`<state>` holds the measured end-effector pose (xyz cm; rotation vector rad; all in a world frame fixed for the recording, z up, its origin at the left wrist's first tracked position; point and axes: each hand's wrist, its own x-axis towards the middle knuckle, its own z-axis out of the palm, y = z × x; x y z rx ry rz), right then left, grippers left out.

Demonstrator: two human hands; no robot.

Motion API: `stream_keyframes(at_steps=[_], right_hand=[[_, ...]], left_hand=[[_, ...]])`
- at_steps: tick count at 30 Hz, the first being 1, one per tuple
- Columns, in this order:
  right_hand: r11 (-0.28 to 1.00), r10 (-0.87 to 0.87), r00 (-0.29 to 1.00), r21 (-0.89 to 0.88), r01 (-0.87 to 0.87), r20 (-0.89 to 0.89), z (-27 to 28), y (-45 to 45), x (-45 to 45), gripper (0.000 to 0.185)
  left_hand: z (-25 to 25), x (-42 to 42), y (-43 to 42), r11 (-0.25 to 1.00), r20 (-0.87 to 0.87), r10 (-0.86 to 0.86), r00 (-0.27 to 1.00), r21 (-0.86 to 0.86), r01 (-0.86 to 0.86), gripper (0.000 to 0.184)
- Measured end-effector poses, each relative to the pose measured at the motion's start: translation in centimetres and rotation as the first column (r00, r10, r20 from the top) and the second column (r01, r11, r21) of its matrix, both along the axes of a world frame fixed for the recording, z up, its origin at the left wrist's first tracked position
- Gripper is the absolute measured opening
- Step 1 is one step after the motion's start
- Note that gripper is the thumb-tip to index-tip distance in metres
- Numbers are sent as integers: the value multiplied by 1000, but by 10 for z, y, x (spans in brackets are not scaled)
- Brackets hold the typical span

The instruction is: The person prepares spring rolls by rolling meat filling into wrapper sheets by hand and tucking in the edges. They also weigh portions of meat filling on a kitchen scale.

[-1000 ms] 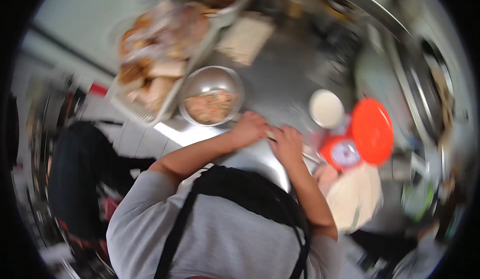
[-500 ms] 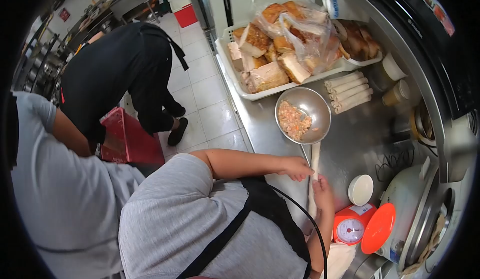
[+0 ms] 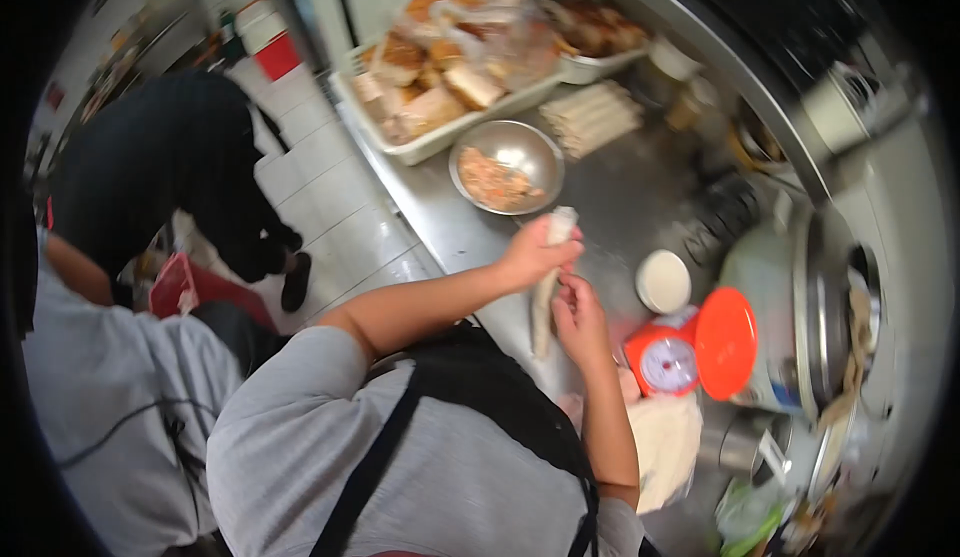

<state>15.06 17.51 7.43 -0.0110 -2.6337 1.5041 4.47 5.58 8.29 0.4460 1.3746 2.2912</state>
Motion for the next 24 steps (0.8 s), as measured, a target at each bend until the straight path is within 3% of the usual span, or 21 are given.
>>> stream_keyframes(at_steps=[2,5,8,14,17,20,23,24], right_hand=[[994,-68,982,71,81,-174,36,-5,3,37],[975,0,895,197,99,-446,67,-3,9,43],[916,84,830,371,153,-551,85,-4,11,50],[902,127,767,394,175,-629,98,2,10,54],[883,201,762,451,131,-615,107,9,8,46],[889,306,799,457,-44,-518,123,20,4,33],[944,177,840,329,2,-513,141,8,1,21],[932,202,841,364,-7,-501,143,9,1,19]], left_hand=[[8,5,3,997,-179,68,982,-21,-73,18],[37,16,-2,997,-152,-29,988,-81,17,18],[48,22,2,997,-313,-62,948,-71,41,15],[68,33,3,984,-419,-138,897,-163,75,11],[71,30,-3,960,-478,-253,841,-230,158,10],[74,25,-9,888,-550,-425,719,-407,214,9],[81,26,-13,853,-484,-505,714,-406,328,11],[82,25,-15,851,-503,-506,701,-422,312,12]])
